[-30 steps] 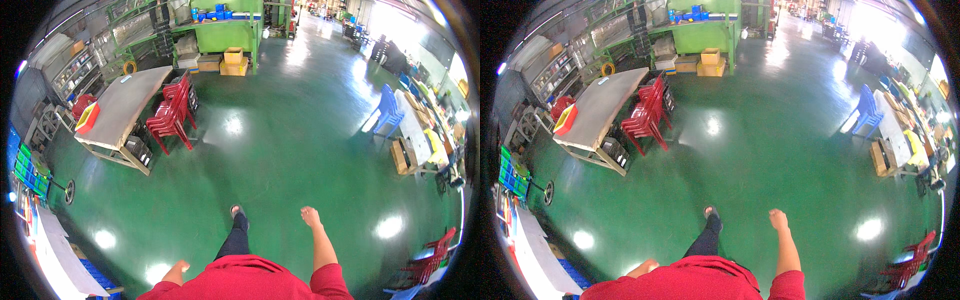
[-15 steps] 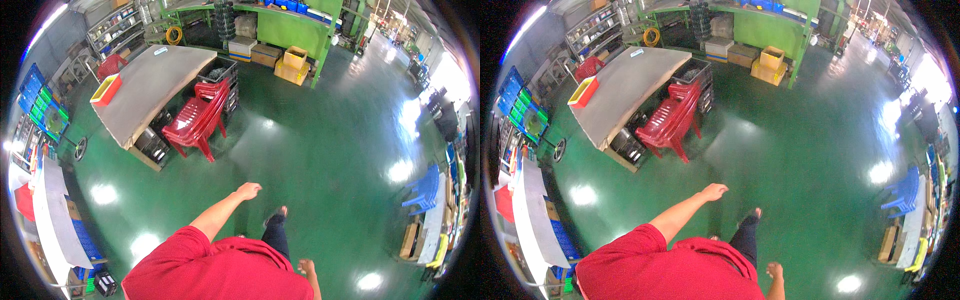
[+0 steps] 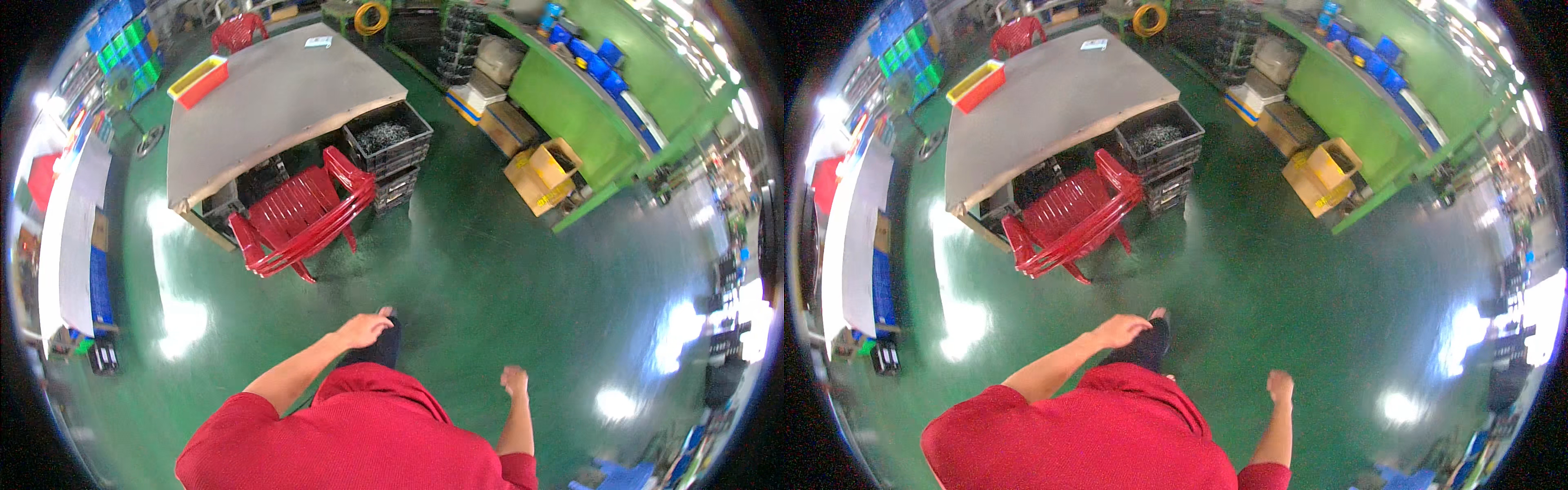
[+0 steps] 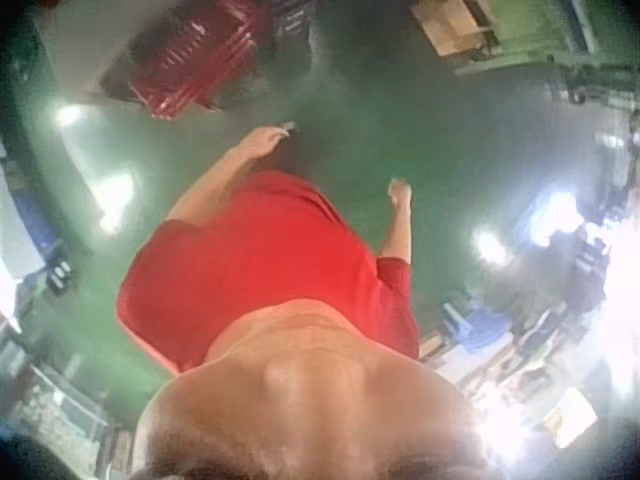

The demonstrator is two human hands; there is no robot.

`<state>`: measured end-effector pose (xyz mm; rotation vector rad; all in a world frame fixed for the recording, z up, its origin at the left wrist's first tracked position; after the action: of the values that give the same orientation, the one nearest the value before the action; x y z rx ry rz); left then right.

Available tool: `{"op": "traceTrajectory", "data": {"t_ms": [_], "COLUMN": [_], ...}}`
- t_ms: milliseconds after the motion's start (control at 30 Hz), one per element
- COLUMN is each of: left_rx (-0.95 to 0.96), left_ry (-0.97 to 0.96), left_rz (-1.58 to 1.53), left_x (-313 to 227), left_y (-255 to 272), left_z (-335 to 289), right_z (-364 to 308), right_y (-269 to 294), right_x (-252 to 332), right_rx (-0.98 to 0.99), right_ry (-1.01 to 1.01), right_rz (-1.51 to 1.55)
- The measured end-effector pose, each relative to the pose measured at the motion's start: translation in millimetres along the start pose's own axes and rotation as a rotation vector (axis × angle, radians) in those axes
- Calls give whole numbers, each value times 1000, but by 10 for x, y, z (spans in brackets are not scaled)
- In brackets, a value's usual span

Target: The person sorts through a pile of plastic buckles on a table, places them into a blue basket, and then hangs them onto a metal rack in an industrial workspace.

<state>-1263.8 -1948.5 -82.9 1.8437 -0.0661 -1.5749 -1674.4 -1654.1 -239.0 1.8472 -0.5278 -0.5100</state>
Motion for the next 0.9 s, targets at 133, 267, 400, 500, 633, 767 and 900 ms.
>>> {"op": "traceTrajectory", "data": {"t_ms": [133, 267, 400, 500, 633, 767, 900], "left_rx": [-122, -9, 138, 35, -201, -244, -160], "left_ry": [161, -27, -142, -263, -168, -115, -3], "left_rz": [87, 135, 239, 242, 235, 177, 186], "left_x": [507, 580, 285, 69, 612, 1295, 1531], "left_y": [552, 849, 1594, 2404, 3345, 3578, 3944], "left_z": [849, 2511, 4190, 5158, 5854, 6830, 7808], "right_z": [1971, 3118, 3674, 3927, 4304, 5670, 8682], "right_y": [1812, 2025, 1660, 741, 808, 590, 1353], "right_x": [809, 1180, 1281, 428, 602, 254, 60], "right_rx": [80, 61, 295, 493, 829, 878, 535], "right_ry": [-192, -27, 29, -416, -646, -476, -127], "right_rz": [881, 903, 526, 839, 769, 295, -273]}}
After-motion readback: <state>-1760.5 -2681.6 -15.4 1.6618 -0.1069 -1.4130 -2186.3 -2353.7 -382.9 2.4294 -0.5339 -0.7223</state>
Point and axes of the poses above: each hand's wrist, its own z-axis towards the middle knuckle, its own y-axis out of the back of the hand, x = y × z, the point moved 10 cm from there along z, towards the middle knuckle, and after that the axes turned 15 degrees about -y, right-handed, at the moved point
